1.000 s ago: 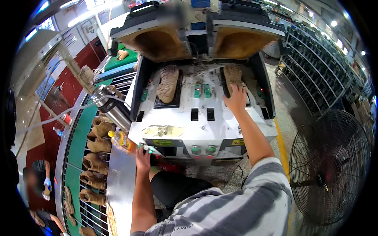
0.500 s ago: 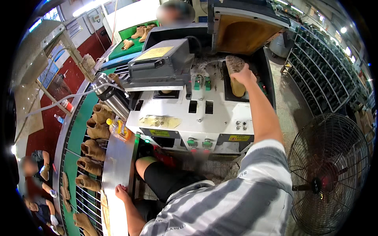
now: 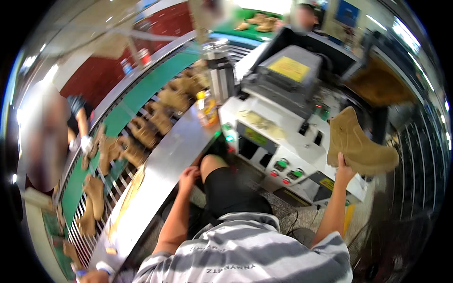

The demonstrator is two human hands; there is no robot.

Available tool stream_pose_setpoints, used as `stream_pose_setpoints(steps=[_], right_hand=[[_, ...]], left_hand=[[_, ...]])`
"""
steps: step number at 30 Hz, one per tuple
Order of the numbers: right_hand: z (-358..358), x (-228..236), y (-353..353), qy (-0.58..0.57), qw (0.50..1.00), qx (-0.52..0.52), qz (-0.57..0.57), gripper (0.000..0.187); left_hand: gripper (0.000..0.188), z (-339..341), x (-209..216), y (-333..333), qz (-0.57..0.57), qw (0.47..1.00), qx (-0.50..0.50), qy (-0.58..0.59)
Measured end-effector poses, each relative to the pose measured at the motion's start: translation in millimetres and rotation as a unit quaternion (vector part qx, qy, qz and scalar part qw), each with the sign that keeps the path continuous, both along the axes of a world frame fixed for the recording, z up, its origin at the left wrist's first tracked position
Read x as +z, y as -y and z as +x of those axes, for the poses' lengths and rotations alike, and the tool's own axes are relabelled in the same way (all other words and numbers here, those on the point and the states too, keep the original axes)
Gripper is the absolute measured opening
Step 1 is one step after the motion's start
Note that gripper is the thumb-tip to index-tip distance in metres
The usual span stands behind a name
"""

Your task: The person picks up a boot from a conveyor belt, places it inside a machine press, and then removes the boot after the machine cycle is complete.

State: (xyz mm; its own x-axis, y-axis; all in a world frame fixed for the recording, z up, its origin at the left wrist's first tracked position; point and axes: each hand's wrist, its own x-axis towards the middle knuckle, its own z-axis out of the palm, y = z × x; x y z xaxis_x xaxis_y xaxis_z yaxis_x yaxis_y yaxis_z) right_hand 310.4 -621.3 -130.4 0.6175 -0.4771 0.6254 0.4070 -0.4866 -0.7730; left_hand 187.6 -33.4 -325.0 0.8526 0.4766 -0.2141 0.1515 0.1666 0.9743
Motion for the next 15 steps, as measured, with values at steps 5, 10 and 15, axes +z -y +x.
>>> stream_pose_setpoints(steps=[5,10,15], right_hand=[[-33,-24,-156,-0.156,0.92,0.314,0.176,0.074],[-82,8,-346,-0.294,0.65,0.694,0.101,0.061],[-107,11,-463,-0.269,0.599,0.653,-0.378,0.068]], left_hand=[[0.052,-13,115,93,-0.154,0.945,-0.22,0.188],[0.079,-68,153,49,-0.333,0.905,-0.107,0.241],[0.061,-157,164,-19,-0.22,0.93,0.136,0.263]])
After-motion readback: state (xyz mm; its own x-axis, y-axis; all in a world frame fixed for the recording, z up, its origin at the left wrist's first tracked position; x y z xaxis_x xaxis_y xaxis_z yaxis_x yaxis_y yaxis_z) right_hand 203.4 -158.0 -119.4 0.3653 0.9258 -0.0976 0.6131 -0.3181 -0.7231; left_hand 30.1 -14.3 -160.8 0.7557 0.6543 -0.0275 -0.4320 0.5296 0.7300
